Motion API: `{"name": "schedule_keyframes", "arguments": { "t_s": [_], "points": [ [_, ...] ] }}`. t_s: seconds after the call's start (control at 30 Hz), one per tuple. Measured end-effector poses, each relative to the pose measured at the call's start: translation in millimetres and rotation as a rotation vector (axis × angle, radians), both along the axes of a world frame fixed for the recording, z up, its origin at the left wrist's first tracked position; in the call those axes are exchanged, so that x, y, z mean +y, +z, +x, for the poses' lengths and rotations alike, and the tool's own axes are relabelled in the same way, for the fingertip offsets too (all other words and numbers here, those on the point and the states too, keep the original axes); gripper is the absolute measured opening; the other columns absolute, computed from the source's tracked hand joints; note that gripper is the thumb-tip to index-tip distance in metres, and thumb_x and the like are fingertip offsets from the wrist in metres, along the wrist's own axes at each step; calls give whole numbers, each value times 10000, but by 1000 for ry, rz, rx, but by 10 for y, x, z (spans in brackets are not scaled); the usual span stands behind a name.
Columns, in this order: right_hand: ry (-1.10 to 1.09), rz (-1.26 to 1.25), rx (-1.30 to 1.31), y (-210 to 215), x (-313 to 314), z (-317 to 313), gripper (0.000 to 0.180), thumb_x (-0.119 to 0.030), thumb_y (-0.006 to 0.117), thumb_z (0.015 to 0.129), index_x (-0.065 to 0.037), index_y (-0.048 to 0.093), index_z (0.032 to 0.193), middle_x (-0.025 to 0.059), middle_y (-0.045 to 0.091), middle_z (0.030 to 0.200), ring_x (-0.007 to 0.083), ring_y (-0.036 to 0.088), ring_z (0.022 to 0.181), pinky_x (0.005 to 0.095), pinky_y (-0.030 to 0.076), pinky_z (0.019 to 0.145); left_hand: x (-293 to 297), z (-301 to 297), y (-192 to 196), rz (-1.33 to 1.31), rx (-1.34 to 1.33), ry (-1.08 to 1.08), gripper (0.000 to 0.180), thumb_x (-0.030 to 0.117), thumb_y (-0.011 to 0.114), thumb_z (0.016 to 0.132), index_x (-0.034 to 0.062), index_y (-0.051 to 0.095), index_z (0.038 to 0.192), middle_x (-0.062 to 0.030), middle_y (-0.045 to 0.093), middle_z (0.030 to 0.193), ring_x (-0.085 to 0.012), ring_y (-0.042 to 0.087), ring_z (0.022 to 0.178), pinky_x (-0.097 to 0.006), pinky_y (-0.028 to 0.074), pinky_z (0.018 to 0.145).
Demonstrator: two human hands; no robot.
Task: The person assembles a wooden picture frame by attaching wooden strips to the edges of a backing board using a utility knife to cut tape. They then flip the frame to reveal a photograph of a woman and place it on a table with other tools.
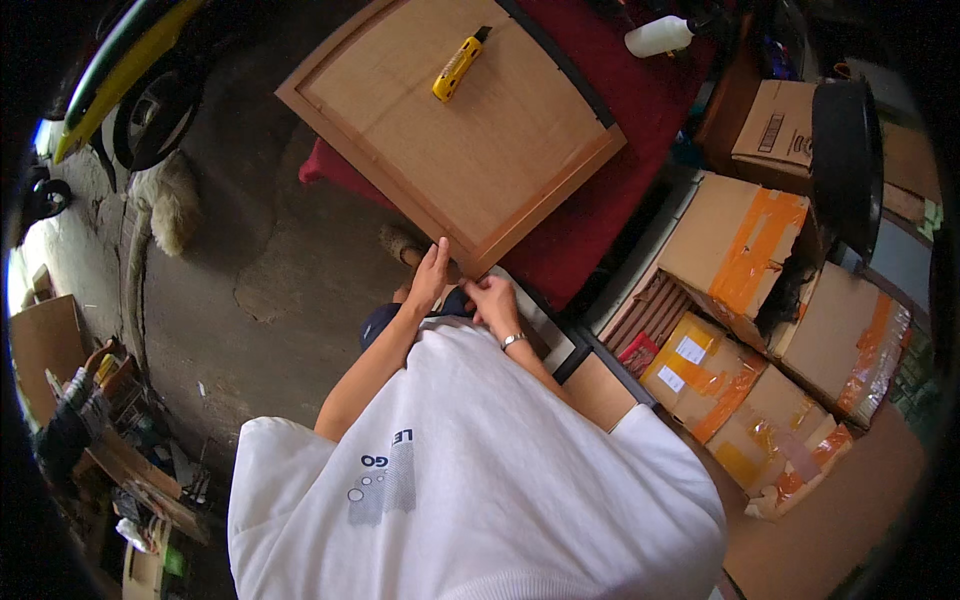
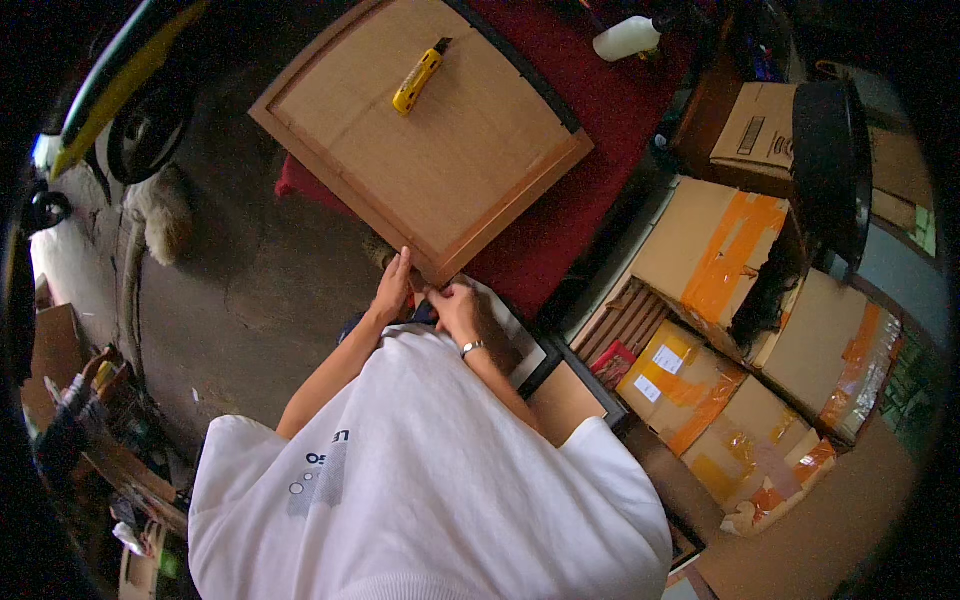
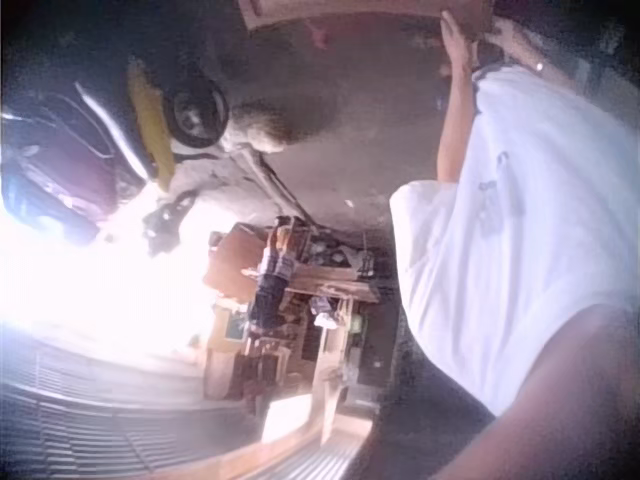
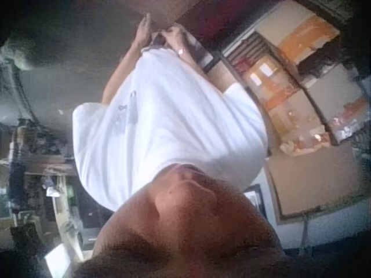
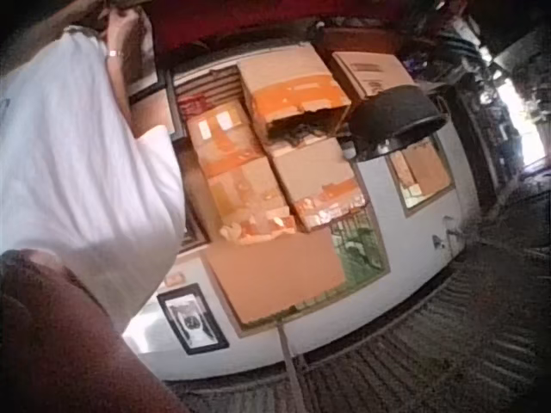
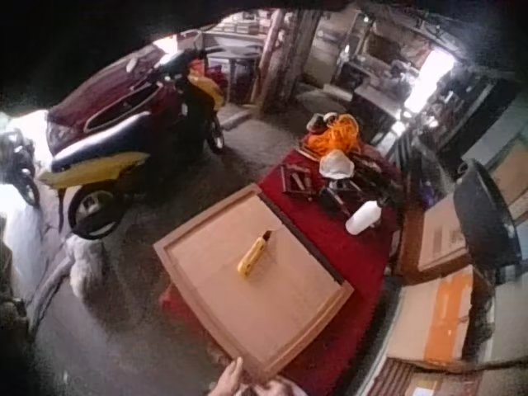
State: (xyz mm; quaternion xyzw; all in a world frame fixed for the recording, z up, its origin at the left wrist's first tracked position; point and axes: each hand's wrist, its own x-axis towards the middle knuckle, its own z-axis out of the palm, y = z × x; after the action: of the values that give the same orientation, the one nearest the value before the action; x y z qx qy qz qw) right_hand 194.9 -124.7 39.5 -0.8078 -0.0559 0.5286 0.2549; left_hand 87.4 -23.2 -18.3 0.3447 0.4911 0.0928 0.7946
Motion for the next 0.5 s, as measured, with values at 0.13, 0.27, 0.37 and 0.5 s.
{"name": "schedule_keyframes", "arguments": {
  "t_s": [0.13, 0.27, 0.37, 0.5],
  "points": [
    [-70, 187, -117, 120, 107, 450, 379, -360, 711, 958, -39, 590, 797, 73, 633, 577, 112, 507, 381, 284, 371, 352, -192, -27, -225, 347, 0, -79, 799, 357, 817, 859, -45, 422, 1426, -203, 635, 1296, -256, 595, 1202, -355, 472, 1007],
    [177, 509, -681, 225, 1243, 1372, 313, -316, 653, 997, -38, 596, 865, 57, 632, 701, 141, 584, 603, 317, 474, 573, -30, -38, -1, 531, 139, -132, 676, 327, 807, 860, -32, 500, 1344, -240, 702, 1095, -315, 692, 989, -377, 526, 881],
    [327, 478, -814, 205, 2362, 1597, 446, -428, 672, 960, -16, 545, 1071, 135, 646, 851, 285, 662, 801, 415, 527, 713, 95, -77, 225, 395, 193, -117, 586, 315, 790, 873, -37, 545, 1272, -237, 718, 998, -346, 706, 874, -395, 543, 797],
    [389, 369, -1060, -148, 3420, 1535, 691, -470, 694, 901, 28, 380, 1262, 274, 579, 1184, 393, 638, 1068, 470, 536, 855, 232, -162, 318, 530, 254, -229, 570, 320, 795, 864, -52, 542, 1214, -260, 703, 929, -355, 716, 893, -405, 545, 777]
  ]
}}
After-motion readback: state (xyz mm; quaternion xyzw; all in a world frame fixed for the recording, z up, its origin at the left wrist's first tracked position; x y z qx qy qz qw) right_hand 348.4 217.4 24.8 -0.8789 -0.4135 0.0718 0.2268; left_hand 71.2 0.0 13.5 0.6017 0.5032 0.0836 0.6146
